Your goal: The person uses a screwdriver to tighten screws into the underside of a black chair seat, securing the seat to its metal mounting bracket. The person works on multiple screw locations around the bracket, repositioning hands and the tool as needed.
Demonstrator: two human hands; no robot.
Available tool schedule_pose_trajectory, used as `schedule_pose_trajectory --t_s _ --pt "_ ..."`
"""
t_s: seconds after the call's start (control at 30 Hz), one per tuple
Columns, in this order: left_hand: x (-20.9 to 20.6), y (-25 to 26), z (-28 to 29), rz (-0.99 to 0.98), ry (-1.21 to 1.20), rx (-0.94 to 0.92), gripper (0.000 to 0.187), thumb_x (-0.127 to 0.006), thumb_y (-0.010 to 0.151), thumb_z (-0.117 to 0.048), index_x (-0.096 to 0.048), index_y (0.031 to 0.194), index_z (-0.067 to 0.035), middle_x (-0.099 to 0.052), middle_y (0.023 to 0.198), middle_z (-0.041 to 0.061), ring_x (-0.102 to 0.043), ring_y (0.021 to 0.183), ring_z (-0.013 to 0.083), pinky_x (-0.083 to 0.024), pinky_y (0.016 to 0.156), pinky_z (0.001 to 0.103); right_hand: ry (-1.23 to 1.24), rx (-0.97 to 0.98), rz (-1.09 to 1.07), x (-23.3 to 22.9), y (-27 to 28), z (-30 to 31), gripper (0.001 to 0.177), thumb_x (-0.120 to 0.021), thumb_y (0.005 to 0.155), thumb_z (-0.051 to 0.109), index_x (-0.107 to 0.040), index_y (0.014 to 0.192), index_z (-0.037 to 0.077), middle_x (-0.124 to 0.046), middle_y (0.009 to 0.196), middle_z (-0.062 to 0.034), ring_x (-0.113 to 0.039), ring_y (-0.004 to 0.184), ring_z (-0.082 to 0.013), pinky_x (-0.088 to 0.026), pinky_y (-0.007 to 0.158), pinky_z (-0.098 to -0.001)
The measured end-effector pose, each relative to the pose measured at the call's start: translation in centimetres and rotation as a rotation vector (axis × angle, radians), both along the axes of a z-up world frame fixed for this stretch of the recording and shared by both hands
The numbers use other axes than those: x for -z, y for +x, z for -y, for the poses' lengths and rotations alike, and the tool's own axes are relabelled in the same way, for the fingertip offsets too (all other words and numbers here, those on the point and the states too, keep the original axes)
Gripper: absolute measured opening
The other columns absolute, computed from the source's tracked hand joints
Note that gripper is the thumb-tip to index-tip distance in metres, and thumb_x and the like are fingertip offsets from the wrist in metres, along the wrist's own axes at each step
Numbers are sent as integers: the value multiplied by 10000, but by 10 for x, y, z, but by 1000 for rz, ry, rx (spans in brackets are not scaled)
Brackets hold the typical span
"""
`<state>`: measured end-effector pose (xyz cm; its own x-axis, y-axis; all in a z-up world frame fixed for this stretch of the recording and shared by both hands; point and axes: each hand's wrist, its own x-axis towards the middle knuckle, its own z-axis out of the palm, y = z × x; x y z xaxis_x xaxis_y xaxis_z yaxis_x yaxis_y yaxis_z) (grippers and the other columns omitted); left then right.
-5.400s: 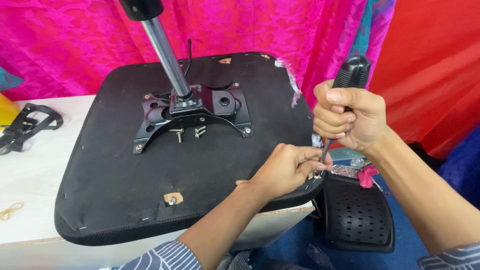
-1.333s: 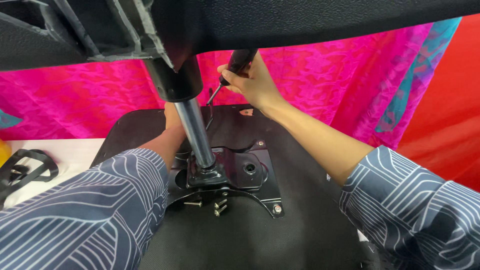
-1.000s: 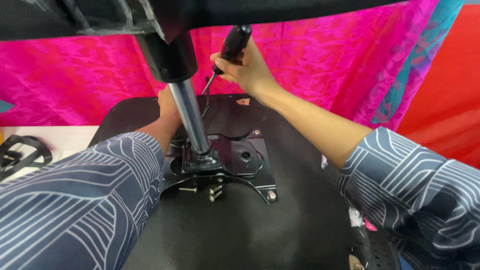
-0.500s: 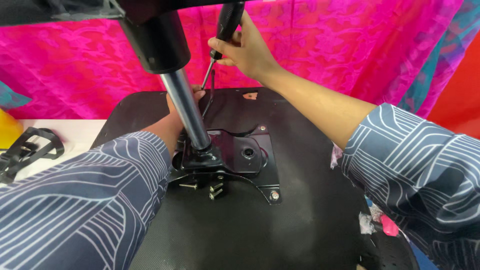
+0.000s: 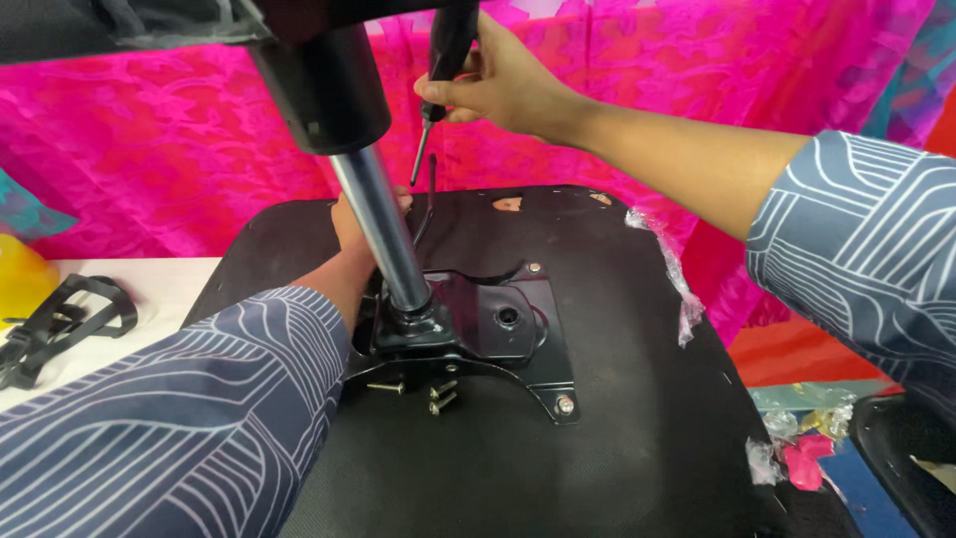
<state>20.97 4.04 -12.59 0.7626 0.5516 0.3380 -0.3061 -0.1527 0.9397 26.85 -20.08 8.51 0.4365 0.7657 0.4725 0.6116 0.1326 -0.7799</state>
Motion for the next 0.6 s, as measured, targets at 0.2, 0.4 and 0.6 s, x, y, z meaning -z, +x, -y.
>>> schedule_pose_trajectory --t_s 0.2,0.4,0.6 --pt "9 7 -1 58 108 40 162 -800 852 0 -769 1009 29 -775 891 98 -729 779 154 -594 709 277 53 33 9 22 21 -24 484 -801 965 145 -448 1290 76 -710 1039 -55 -785 979 -146 -638 790 -297" --pt "14 10 -6 97 33 57 174 -770 853 -17 -751 1015 44 -770 885 110 -728 760 169 -600 691 288 62 67 121 36 31 -41 567 -818 886 98 -422 1291 73 -671 974 -76 -742 830 -157 -629 628 -297" --pt "17 15 -11 114 -53 97 190 -740 854 -34 -732 1021 58 -766 878 122 -727 741 183 -607 673 299 55 47 29 40 30 -48 506 -811 903 91 -435 1240 52 -670 967 -68 -751 811 -169 -618 619 -326"
